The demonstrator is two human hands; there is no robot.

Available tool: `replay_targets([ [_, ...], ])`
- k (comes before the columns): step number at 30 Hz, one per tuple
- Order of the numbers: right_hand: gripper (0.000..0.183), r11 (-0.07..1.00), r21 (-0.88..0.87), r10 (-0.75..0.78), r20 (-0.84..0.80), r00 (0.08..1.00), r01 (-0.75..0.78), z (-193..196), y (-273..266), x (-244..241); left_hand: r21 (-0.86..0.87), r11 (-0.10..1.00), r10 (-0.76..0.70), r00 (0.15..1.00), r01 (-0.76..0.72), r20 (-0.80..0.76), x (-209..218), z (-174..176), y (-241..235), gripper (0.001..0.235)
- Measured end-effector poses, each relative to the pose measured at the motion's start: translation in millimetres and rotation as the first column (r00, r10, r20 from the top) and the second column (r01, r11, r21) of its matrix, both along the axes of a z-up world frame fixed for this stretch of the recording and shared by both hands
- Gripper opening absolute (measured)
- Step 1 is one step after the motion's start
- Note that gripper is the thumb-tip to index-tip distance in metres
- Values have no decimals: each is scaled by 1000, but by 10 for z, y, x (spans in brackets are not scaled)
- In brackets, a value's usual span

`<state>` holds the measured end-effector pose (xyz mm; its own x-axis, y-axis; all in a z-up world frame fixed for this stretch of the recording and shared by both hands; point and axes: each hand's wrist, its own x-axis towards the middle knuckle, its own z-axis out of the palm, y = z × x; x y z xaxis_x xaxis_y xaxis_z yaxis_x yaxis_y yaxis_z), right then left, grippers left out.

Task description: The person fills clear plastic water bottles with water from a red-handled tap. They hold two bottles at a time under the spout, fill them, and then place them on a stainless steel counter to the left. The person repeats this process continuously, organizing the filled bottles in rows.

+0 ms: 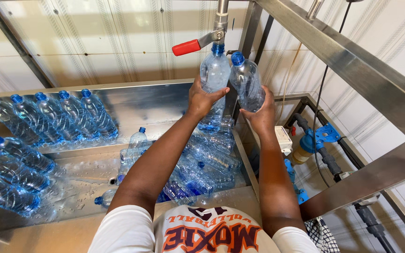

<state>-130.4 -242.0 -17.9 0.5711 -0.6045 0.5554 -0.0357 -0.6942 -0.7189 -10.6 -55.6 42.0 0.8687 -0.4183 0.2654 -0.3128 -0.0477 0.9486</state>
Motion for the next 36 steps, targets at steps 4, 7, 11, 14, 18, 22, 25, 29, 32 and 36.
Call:
replay_targets([
  [4, 111, 996, -86, -18, -23, 1000, 16, -38, 2, 44, 128, 990, 59, 998, -60, 13, 28, -141, 134, 92],
  [7, 111, 996, -92, -5, -57, 998, 0, -54, 6, 129, 219, 967, 116, 992, -126, 56, 115, -275, 274, 94],
  [11, 112, 995, -54, 78, -66, 995, -82, -104, 106, 192, 34, 980, 192, 971, -198, 145, 131, -379, 457, 97],
  [14, 108, 981, -1, 196, 33, 980, -196, -80, 166, 293, -26, 988, 156, 973, -154, 171, 94, -369, 474, 102],
  [18, 112, 972, 24, 231, 33, 972, -232, -141, 213, 262, 150, 935, 256, 905, -321, 341, 248, -430, 479, 104],
  [22, 110, 978, 55, 201, 19, 979, -202, -155, 159, 189, 110, 919, 295, 845, -378, 446, 316, -463, 295, 104],
  [25, 110, 987, 72, 148, -36, 988, -145, -171, 106, 124, 46, 931, 304, 840, -361, 449, 315, -477, 141, 105],
  [29, 108, 989, 42, 144, -37, 989, -143, -184, 81, 107, -16, 979, 201, 939, -205, 279, 287, -459, 181, 125],
  [32, 114, 997, 13, 77, -143, 987, -76, -204, 115, 196, -35, 985, 170, 963, -166, 208, 355, -449, 357, 128],
  [36, 119, 938, 202, 280, 34, 959, -281, -229, 296, 363, 46, 925, 364, 913, -378, 185, 492, -632, 764, 115],
])
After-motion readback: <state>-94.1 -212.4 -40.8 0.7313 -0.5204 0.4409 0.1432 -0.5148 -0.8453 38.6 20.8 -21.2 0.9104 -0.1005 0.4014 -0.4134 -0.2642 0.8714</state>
